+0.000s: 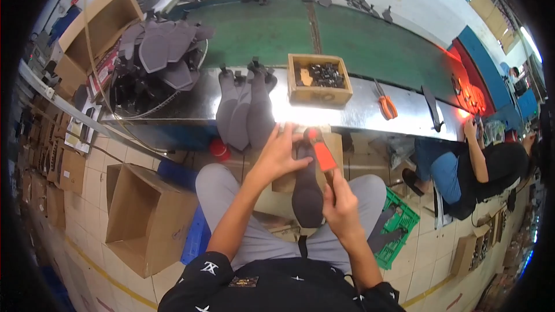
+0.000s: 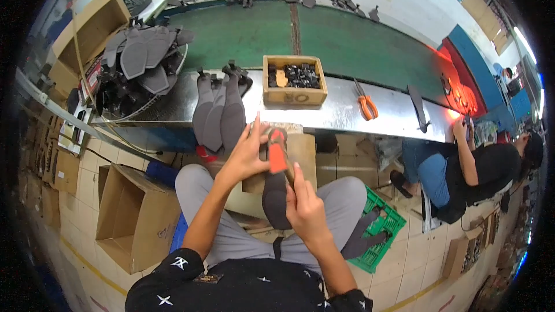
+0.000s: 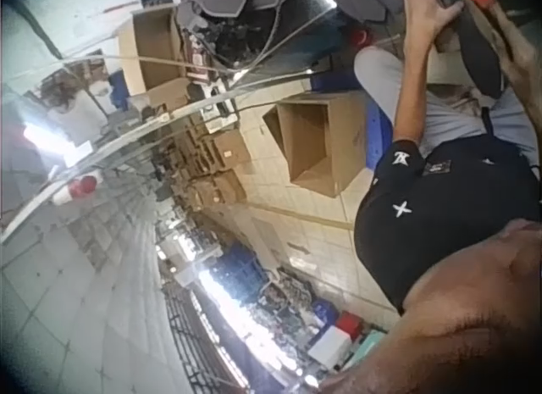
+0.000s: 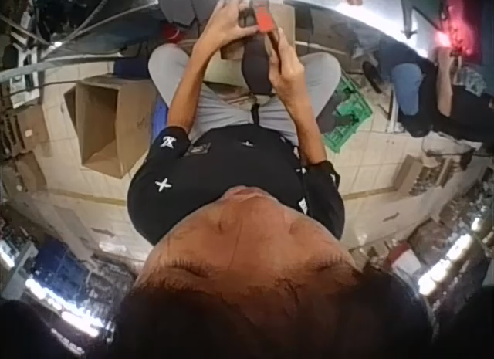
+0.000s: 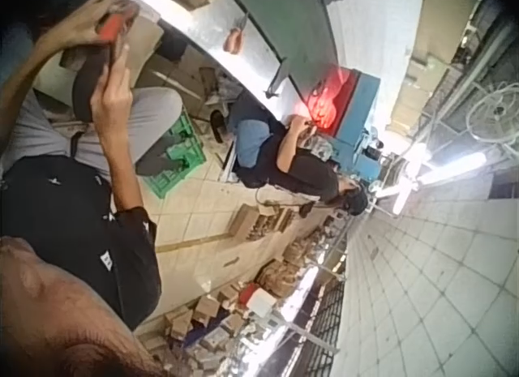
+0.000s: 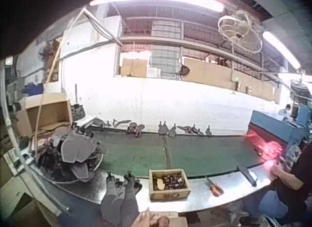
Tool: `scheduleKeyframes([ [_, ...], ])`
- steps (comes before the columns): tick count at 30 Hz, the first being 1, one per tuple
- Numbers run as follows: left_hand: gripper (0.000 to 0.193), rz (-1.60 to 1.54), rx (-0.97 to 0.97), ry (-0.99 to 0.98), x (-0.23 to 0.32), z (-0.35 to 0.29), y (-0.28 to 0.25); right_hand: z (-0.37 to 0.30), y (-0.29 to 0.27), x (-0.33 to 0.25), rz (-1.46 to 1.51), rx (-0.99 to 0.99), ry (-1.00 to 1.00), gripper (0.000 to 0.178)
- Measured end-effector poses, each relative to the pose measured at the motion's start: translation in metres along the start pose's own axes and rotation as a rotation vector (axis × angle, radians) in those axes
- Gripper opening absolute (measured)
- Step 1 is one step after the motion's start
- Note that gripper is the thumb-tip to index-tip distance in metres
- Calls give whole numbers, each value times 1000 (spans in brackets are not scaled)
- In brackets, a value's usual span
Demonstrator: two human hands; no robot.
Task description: Manually assemble and secure heel components to shoe outsoles using nails, a hammer, and pliers.
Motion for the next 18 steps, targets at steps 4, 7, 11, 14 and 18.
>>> scheduleKeyframes([
  [4,104,-3,-63,-19,-1,3,1,11,-51,-35,-136,147,-172,42],
  [7,110,-26,-47,9,2,11,0,-26,-63,-2,873,265,130,39],
  [11,61,114,-37,-2,-4,6,2,-1,-15,6,7,23,-28,35],
  [14,28,-30,81,62,-1,1,-6,1,-41,-16,0,60,-24,30],
  [18,23,-552,-63,-10,44,-26,-30,21,-44,-3,-13,119,-49,37],
])
Point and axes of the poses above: each hand's wrist, its own z-axis towards the middle knuckle, its own y-axis out of the palm, x = y × z, the point moved 5 cm from there along z, towards the middle knuckle, and after that the axes turned 12 degrees about z, right-handed, at the moved point
